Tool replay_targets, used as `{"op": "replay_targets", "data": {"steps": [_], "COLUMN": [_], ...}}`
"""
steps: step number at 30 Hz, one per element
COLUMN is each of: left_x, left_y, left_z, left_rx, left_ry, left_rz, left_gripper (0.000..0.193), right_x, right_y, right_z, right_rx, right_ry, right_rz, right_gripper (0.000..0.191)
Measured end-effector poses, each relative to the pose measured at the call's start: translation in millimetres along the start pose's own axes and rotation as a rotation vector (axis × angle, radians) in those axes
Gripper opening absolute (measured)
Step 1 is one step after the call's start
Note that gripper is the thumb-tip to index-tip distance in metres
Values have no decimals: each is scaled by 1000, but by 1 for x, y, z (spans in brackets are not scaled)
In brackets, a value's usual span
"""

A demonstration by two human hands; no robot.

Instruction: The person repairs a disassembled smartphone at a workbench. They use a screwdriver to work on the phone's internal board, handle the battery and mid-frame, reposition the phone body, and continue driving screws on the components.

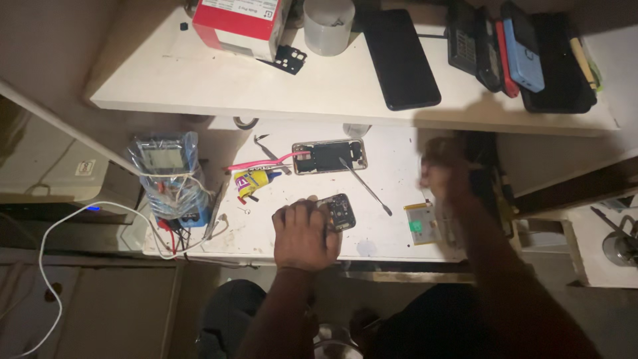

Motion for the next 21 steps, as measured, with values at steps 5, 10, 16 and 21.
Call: {"op": "replay_targets", "data": {"steps": [5, 10, 16, 21], "left_x": [-2, -1, -1, -2], "left_y": [0, -1, -2, -3], "left_z": [0, 0, 0, 0], "left_rx": [-55, -101, -84, -38], "left_ry": [12, 34, 31, 5], "left_rz": [38, 50, 44, 65], "left_gripper": [52, 48, 50, 52], "right_x": [9, 23, 24, 19], "right_y": [-3, -2, 0, 4], "right_z": [16, 17, 21, 24], "right_rx": [107, 409, 385, 505], "right_ry": [-257, 326, 243, 292], "right_rz": [113, 189, 151, 261], "right_gripper": [9, 10, 13, 18]}}
Point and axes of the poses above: each hand's wrist, its own z-axis away from the middle knuckle, its own y-axis out of the palm, x = y × z, the point moved 1 cm from there along -z, towards the middle knuckle, and after that the axes turned 3 degrees about z, right-handed, at the moved point
